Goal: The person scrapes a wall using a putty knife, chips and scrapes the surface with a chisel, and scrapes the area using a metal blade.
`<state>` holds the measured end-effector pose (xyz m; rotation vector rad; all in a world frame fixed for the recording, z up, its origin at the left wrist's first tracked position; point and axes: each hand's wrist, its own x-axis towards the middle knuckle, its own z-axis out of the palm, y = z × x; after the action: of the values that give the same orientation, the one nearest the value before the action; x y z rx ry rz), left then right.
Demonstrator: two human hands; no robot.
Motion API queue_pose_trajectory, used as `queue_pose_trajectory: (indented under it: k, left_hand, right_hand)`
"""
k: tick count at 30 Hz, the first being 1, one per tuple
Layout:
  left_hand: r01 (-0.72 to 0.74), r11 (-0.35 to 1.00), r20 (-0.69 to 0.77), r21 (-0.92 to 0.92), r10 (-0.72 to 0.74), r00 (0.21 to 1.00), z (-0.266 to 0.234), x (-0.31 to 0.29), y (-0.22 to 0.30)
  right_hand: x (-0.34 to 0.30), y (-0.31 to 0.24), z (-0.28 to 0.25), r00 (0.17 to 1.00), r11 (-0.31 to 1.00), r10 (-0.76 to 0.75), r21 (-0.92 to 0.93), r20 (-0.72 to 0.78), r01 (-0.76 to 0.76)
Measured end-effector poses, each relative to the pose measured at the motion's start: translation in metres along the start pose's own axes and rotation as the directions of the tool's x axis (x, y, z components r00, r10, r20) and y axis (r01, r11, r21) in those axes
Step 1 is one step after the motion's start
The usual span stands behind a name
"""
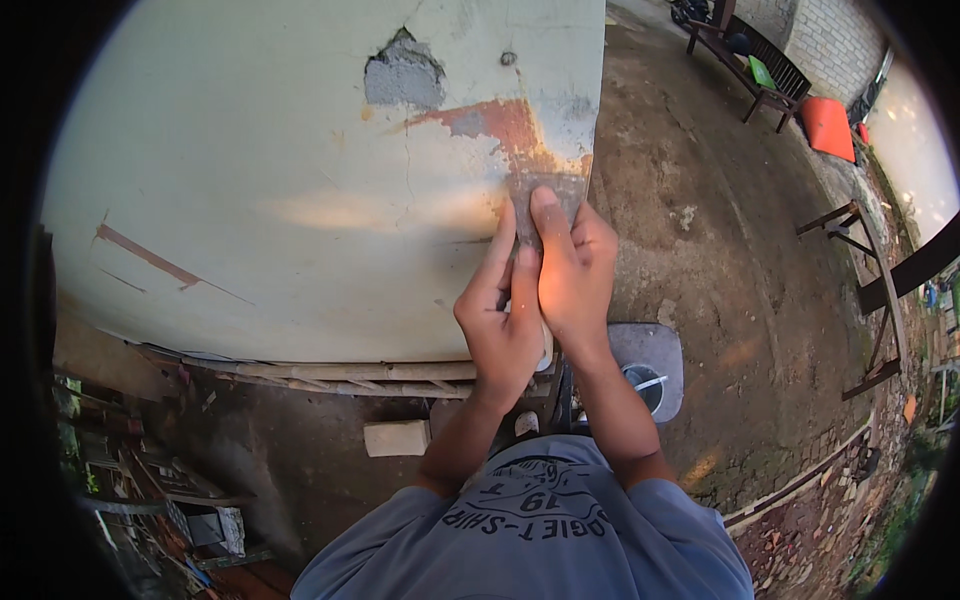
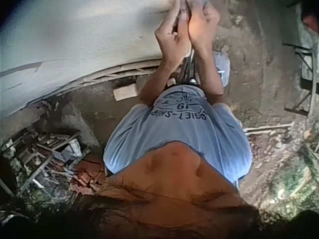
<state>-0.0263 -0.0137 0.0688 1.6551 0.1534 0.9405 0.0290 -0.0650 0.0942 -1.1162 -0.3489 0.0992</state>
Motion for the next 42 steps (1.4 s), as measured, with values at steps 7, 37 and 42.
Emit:
queue_pose_trajectory:
  k: [7,37,42]
  left_hand:
    - [0.03,0.998,0.056,0.061,-0.033,0.998,0.0,-0.006,-0.01]
    - [-0.072,0.991,-0.028,0.113,0.075,0.997,-0.006,-0.018,-0.048]
    - [0.011,0.999,0.008,0.041,-0.011,1.0,-0.007,-0.024,-0.045]
  right_hand:
    - [-0.001,0.013,0.001,0.995,0.999,-0.043,0.009,-0.085,0.044]
    - [-0.011,0.045,-0.007,0.996,0.997,-0.043,-0.066,-0.082,0.038]
    - [-0.013,0.049,-0.009,0.995,0.999,-0.025,-0.037,-0.097,0.022]
